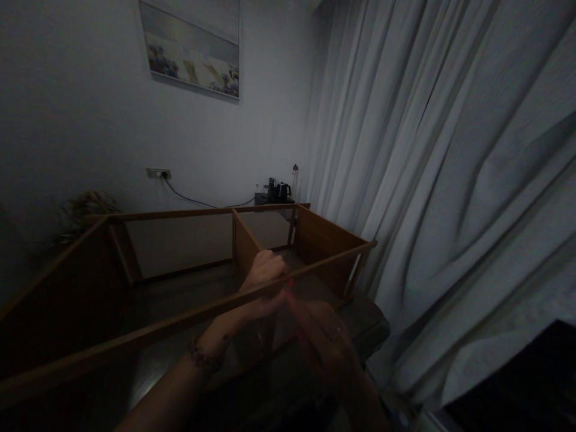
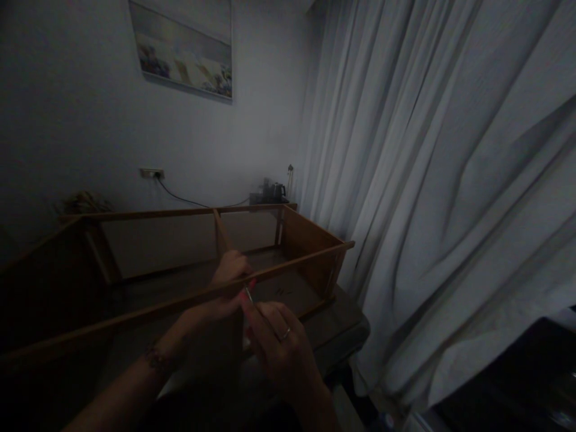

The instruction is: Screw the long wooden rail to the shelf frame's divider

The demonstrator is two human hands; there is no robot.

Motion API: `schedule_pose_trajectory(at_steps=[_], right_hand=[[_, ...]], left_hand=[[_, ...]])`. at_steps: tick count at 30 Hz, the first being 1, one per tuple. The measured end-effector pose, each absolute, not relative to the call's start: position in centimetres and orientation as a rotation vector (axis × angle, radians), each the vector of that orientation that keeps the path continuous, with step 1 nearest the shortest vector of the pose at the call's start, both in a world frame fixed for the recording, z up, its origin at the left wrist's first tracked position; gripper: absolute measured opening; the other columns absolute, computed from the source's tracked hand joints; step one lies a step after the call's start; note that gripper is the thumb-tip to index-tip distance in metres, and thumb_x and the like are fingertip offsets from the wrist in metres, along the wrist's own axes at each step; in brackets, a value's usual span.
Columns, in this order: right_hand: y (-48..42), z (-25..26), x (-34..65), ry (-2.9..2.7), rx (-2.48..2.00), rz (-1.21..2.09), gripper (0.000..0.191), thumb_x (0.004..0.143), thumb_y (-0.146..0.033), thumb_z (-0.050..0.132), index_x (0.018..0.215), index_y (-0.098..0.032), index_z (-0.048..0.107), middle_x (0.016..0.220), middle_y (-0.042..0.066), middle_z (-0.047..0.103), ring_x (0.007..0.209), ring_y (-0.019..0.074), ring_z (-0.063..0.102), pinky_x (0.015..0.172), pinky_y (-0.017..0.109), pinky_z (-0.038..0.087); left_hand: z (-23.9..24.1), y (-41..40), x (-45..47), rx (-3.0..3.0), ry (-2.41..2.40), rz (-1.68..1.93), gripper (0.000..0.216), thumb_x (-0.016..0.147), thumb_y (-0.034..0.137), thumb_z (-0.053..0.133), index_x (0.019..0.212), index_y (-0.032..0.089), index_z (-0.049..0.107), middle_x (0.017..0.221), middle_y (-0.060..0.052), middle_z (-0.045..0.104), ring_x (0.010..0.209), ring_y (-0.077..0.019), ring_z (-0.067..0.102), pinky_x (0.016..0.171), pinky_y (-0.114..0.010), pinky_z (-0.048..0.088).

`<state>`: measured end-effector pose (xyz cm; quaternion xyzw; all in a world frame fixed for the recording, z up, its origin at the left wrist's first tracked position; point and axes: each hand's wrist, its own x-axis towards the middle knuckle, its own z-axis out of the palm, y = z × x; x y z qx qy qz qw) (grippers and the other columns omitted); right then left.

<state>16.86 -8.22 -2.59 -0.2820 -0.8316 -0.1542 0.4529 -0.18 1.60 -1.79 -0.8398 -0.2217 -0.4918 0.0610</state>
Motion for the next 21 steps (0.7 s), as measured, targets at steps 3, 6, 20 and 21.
schedule_pose_trajectory(at_steps=[3,6,20,21], right_hand=[[-8.1,-2.7,17.0,-2.041,-0.689,-0.373,0.058,0.096,-0.007,0.038,0.152,-0.019,0.028,0.105,0.01,0.069,0.095,0.019,0.066,0.084,0.032,0.057],[-7.9,-2.8,17.4,-2.065,-0.672,-0.377,0.059,0.095,-0.005,0.036,0.152,-0.018,0.027,0.11,0.012,0.068,0.1,0.0195,0.065,0.087,0.032,0.057],[-6.7,-1.7,17.7,-1.967,-0.504,-0.324,0.032,0.095,-0.021,0.057,0.127,-0.019,0.061,0.085,0.006,0.071,0.077,0.016,0.065,0.072,0.029,0.055],[-6.7,-1.7,17.5,-1.938,-0.526,-0.316,0.027,0.096,-0.021,0.056,0.121,-0.019,0.065,0.082,0.005,0.07,0.074,0.0158,0.063,0.069,0.029,0.054]], left_hand=[[-1.8,1.6,-0.2,-2.552,-0.651,-1.484,0.012,0.086,0.023,0.043,0.074,0.021,0.043,0.068,-0.001,0.048,0.072,-0.0194,0.043,0.066,-0.036,0.034],[-1.8,1.6,-0.2,-2.542,-0.636,-1.492,0.011,0.085,0.021,0.045,0.074,0.021,0.043,0.067,-0.001,0.048,0.071,-0.019,0.043,0.066,-0.035,0.033],[-1.3,1.1,-0.3,-2.57,-0.66,-1.464,0.01,0.083,0.02,0.042,0.073,0.021,0.043,0.068,-0.001,0.048,0.071,-0.0195,0.044,0.067,-0.037,0.035],[-1.2,1.0,-0.3,-2.57,-0.669,-1.464,0.011,0.083,0.02,0.042,0.073,0.021,0.042,0.067,-0.001,0.048,0.071,-0.0195,0.044,0.067,-0.036,0.035]])
